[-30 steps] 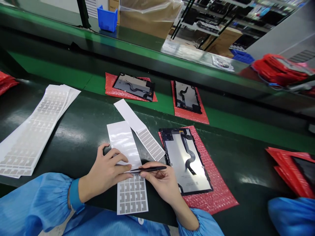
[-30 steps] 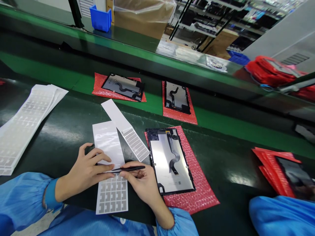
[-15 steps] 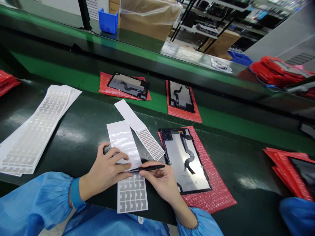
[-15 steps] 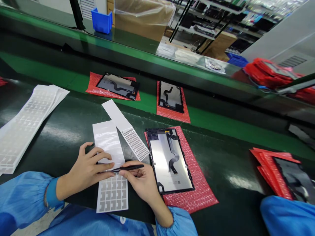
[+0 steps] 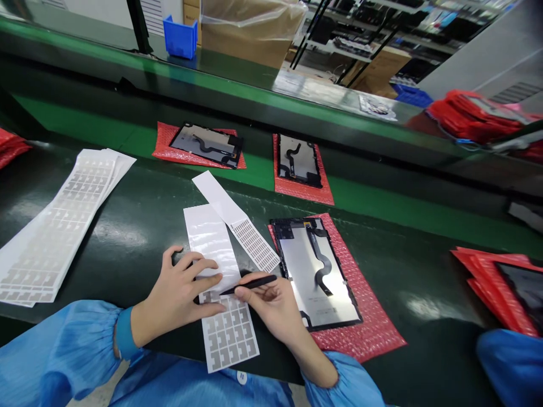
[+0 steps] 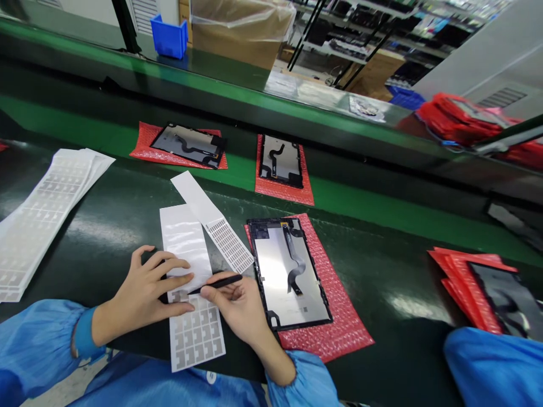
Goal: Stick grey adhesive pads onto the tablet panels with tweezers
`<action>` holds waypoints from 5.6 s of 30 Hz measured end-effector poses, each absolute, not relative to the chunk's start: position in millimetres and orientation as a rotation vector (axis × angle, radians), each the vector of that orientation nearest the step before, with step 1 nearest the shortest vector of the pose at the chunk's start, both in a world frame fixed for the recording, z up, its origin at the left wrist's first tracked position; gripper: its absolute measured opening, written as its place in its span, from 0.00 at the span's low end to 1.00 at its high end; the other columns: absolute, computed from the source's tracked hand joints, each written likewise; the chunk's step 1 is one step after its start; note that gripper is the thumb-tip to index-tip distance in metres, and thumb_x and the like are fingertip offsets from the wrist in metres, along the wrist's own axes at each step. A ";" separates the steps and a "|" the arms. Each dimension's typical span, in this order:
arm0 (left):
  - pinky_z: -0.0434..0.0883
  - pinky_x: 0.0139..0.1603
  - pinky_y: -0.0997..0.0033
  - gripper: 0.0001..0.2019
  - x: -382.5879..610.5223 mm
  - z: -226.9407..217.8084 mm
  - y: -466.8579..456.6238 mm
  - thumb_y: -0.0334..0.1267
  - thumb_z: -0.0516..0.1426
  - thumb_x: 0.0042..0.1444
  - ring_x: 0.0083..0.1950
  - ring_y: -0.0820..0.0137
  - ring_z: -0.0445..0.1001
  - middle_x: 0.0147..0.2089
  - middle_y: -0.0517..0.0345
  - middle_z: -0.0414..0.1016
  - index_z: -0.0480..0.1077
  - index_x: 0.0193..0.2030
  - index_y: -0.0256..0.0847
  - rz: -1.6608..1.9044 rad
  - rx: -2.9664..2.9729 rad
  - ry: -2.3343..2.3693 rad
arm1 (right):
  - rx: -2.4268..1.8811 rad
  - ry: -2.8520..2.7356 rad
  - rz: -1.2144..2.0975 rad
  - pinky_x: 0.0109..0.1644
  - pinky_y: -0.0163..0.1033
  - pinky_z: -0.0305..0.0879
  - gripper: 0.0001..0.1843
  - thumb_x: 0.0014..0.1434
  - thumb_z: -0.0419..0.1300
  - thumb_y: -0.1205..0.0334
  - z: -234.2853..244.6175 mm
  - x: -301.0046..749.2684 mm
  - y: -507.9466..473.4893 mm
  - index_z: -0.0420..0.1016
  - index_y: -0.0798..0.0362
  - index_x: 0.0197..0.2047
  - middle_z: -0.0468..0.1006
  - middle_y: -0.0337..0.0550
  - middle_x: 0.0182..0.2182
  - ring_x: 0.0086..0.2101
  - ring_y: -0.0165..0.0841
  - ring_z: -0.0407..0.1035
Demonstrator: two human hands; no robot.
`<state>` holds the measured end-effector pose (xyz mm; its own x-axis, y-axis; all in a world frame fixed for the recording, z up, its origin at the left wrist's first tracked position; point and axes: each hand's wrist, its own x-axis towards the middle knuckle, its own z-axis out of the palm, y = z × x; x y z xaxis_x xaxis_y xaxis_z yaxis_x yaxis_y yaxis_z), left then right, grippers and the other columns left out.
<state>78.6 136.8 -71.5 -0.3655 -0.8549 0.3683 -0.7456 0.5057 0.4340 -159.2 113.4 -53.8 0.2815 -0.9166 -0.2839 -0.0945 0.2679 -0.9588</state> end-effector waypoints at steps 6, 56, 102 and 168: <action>0.47 0.66 0.45 0.22 76.1 -70.4 143.4 0.63 0.65 0.58 0.56 0.58 0.74 0.55 0.61 0.80 0.77 0.51 0.52 -0.301 1.280 -2.186 | -1.038 1.202 -1.014 0.32 0.36 0.81 0.23 0.53 0.78 0.45 -20.9 -236.2 74.1 0.76 0.52 0.39 0.83 0.44 0.25 0.27 0.40 0.82; 0.51 0.43 0.58 0.08 -30.0 -66.6 34.4 0.43 0.58 0.70 0.39 0.69 0.66 0.36 0.64 0.76 0.77 0.51 0.47 -0.360 0.901 -2.378 | -1.314 1.288 -1.020 0.32 0.35 0.79 0.33 0.64 0.72 0.55 -52.1 -272.3 6.8 0.60 0.51 0.64 0.83 0.38 0.25 0.26 0.36 0.81; 0.52 0.60 0.53 0.09 47.9 -64.4 36.2 0.49 0.65 0.65 0.55 0.64 0.72 0.53 0.60 0.79 0.80 0.49 0.51 -0.379 1.472 -2.121 | -1.373 0.917 -0.880 0.46 0.42 0.83 0.14 0.57 0.77 0.57 -33.6 -206.1 -8.3 0.80 0.51 0.42 0.87 0.48 0.39 0.39 0.40 0.83; 0.53 0.47 0.57 0.09 -27.0 -67.3 33.7 0.36 0.57 0.68 0.38 0.69 0.66 0.31 0.65 0.72 0.75 0.53 0.44 -0.253 0.762 -2.456 | -1.408 1.268 -0.913 0.28 0.32 0.73 0.11 0.58 0.74 0.58 -55.2 -287.3 15.7 0.80 0.54 0.39 0.84 0.44 0.27 0.26 0.35 0.79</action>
<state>-27.0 33.7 -67.3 -0.6874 -0.5702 0.4499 -0.4667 0.8214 0.3280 -287.3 15.7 -55.2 0.1682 -0.9824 -0.0812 -0.2340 0.0402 -0.9714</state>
